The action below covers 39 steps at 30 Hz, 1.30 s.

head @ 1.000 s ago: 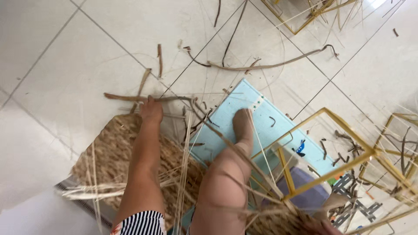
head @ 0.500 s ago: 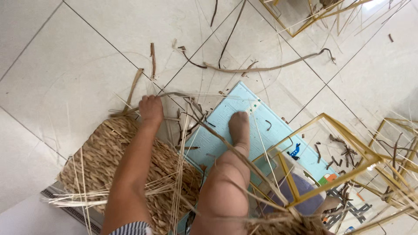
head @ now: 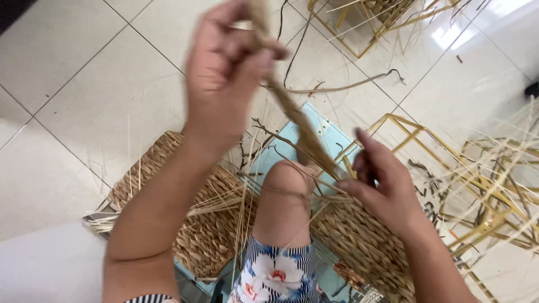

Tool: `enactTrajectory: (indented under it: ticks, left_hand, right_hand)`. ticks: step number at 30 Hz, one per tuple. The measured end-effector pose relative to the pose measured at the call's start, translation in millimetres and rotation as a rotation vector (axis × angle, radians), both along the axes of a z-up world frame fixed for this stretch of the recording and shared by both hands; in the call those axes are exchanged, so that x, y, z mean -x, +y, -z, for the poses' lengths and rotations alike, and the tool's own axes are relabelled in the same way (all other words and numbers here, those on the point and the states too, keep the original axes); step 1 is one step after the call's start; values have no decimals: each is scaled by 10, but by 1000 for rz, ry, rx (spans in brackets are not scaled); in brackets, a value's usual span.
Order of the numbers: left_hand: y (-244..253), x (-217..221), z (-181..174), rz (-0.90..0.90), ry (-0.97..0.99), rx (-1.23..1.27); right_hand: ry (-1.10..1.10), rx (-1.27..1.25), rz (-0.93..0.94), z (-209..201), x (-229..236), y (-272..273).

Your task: The person weaves thin wooden or bamboo strips into a frame to construct the base and sides of a basket, interlacing the strips through vertical supports.

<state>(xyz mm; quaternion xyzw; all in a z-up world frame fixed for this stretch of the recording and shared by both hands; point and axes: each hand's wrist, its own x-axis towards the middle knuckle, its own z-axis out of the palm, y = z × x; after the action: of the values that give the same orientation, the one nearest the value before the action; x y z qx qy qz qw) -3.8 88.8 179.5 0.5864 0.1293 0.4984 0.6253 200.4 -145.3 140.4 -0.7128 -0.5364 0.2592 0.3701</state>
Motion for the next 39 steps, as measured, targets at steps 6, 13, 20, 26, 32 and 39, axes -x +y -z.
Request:
enactTrajectory:
  ticks: [6, 13, 20, 26, 32, 39]
  left_hand:
    - [-451, -380, 170, 138, -170, 92]
    - [-1014, -976, 928, 29, 192, 403]
    - [-1470, -723, 1618, 211, 1398, -398]
    - [-1392, -977, 1802, 405, 1224, 41]
    - [-1426, -1085, 2197, 318, 871, 373]
    - [-1184, -1122, 2166, 475, 979, 271]
  right_hand:
    - [175, 150, -238, -240, 71, -107]
    - [98, 403, 73, 37, -243, -537]
    - [327, 245, 196, 418, -556, -788]
    - [182, 313, 171, 333, -365, -558]
    - [-104, 464, 90, 120, -144, -277]
    - [-364, 203, -161, 345, -130, -97]
